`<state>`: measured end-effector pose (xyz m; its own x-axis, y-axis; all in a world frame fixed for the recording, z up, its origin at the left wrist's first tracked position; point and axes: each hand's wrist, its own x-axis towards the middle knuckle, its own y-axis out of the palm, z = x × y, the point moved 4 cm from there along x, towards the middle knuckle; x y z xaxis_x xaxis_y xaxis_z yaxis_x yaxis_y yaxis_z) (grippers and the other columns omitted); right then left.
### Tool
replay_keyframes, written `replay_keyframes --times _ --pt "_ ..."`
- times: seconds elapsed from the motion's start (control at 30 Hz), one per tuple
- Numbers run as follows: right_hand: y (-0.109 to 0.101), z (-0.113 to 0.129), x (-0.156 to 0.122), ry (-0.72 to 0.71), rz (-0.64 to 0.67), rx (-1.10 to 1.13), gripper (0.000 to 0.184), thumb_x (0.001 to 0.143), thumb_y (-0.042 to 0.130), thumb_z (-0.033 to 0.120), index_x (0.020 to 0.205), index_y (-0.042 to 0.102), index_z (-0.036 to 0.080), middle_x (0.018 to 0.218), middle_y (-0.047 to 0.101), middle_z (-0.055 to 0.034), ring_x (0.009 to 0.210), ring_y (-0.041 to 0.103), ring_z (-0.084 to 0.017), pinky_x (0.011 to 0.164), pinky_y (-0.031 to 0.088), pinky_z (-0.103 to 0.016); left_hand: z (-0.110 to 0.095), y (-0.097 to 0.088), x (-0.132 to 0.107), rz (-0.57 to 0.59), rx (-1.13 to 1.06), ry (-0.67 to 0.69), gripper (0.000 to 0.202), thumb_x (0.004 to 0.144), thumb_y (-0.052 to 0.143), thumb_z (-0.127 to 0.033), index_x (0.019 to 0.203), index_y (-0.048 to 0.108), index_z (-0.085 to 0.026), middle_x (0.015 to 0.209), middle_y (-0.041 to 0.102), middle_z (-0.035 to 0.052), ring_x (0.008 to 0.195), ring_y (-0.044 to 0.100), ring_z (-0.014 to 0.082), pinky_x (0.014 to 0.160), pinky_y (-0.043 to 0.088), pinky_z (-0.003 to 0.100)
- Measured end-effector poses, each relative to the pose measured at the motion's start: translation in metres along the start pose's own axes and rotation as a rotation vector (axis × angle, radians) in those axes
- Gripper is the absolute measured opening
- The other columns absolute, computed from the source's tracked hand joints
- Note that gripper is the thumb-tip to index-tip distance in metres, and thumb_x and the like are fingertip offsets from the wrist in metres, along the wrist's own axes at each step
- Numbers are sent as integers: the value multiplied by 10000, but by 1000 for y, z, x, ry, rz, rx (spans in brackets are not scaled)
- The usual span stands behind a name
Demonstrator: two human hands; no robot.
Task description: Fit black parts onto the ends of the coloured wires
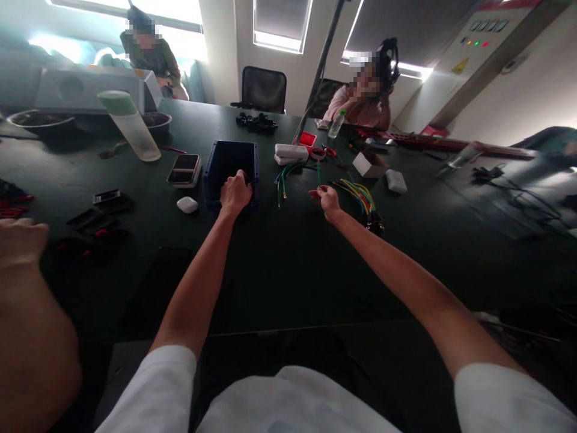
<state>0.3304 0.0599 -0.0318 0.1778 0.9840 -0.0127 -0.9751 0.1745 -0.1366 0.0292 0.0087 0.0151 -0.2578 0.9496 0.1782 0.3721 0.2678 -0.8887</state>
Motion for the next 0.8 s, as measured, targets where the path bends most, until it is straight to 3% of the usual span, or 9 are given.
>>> replay_keyframes --times 0.37,0.8 --pt "-26 8 -36 96 105 295 41 867 552 223 870 511 222 807 744 0 661 650 -129 519 440 -211 -2 1 0 -14 16 5 347 914 469 -396 1208 557 -235 1126 667 126 1032 640 310 861 513 430" --pt "-31 -19 -64 145 196 407 112 844 603 288 899 516 240 819 740 -1 662 648 -127 555 476 -228 -3 6 2 -23 40 -1 347 915 468 -398 1204 561 -231 1135 668 113 1048 629 297 887 498 430"
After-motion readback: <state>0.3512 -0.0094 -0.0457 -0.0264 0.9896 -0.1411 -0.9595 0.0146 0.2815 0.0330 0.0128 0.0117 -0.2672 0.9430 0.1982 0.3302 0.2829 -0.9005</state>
